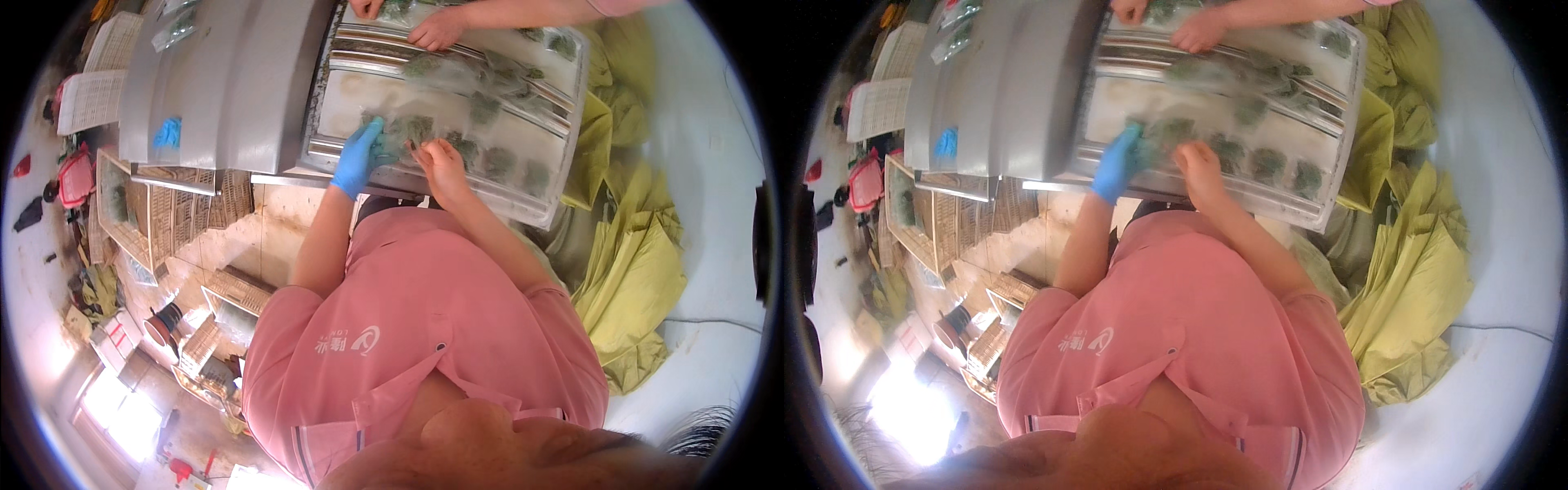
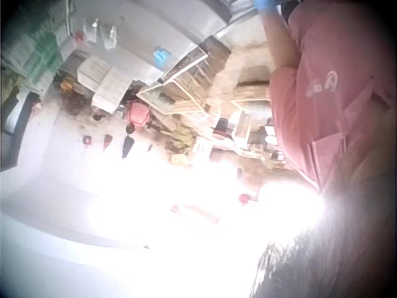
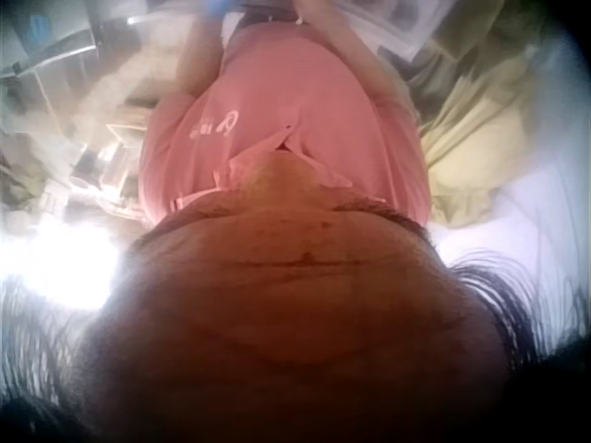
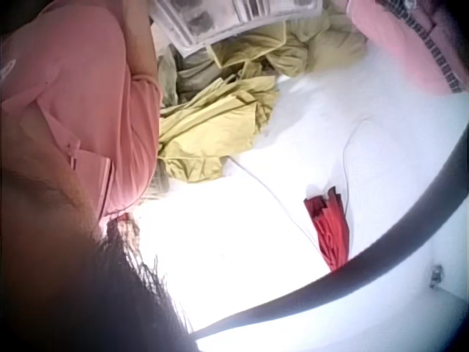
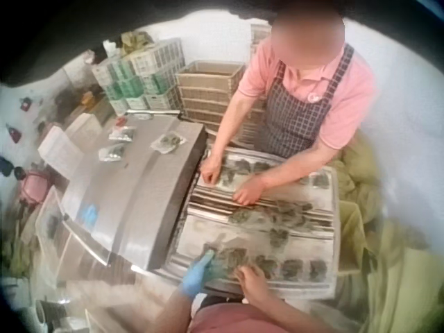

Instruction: The person places small portions of green leafy vegetables into clear plastic bags and arranges them on a vacuum sealer tray. They then load the tray into the machine, seal the bags, and remove the finished packages, repeating the process with additional vegetables from a basket.

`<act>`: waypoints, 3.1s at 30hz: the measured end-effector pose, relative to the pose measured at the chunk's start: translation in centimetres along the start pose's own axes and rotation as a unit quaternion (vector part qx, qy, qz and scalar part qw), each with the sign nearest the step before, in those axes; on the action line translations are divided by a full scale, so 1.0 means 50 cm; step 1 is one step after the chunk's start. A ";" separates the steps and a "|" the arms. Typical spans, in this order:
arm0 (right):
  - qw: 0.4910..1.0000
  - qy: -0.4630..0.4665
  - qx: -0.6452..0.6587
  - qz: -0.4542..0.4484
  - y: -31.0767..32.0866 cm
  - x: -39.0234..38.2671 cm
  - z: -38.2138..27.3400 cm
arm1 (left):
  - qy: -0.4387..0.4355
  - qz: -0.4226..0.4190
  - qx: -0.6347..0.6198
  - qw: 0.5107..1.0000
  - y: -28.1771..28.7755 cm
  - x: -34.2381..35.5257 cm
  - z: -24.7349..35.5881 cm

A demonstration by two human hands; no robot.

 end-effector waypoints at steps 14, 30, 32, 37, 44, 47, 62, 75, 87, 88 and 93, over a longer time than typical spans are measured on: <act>0.661 0.113 -0.735 -0.097 -0.165 0.156 0.018 | -0.326 0.130 0.691 0.632 0.172 0.095 0.131; 0.401 0.419 -0.802 -0.143 -0.212 0.075 -0.002 | -0.267 0.132 0.822 0.486 0.202 0.082 0.104; 0.352 0.459 -0.800 -0.159 -0.211 0.068 0.000 | -0.289 0.132 0.826 0.466 0.196 0.074 0.109; 0.510 0.424 -0.734 -0.143 -0.190 0.061 -0.010 | -0.273 0.219 0.780 0.519 0.165 0.012 0.103; 0.813 0.280 -0.508 -0.044 -0.072 0.046 -0.031 | -0.391 0.068 0.817 0.419 0.124 -0.070 0.011; 0.889 0.197 -0.414 0.004 -0.028 0.050 -0.041 | -0.396 0.052 0.791 0.464 0.140 -0.060 -0.004; 0.404 0.537 -0.738 0.058 -0.149 0.066 -0.309 | -0.461 0.060 0.684 0.562 0.070 -0.131 0.019; 0.905 0.171 -0.378 -0.094 -0.206 0.034 -0.204 | -0.212 0.101 0.225 0.946 0.040 -0.061 0.083; 0.715 0.336 -0.613 0.003 -0.168 0.285 -0.143 | -0.242 0.186 0.579 0.756 0.103 0.161 0.196; 0.708 0.315 -0.632 0.016 -0.183 0.287 -0.144 | -0.237 0.201 0.592 0.743 0.104 0.174 0.203; 0.625 0.235 -0.745 0.015 -0.189 0.306 -0.113 | -0.109 0.244 0.720 0.641 0.102 0.232 0.208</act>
Point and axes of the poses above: each hand's wrist, its own x-axis towards the middle knuckle, its own y-axis out of the back of the hand, z = x × y, the point moved 4 cm from there along x, towards the middle knuckle, and after that the axes turned 6 degrees about -y, right-handed, at the moved point
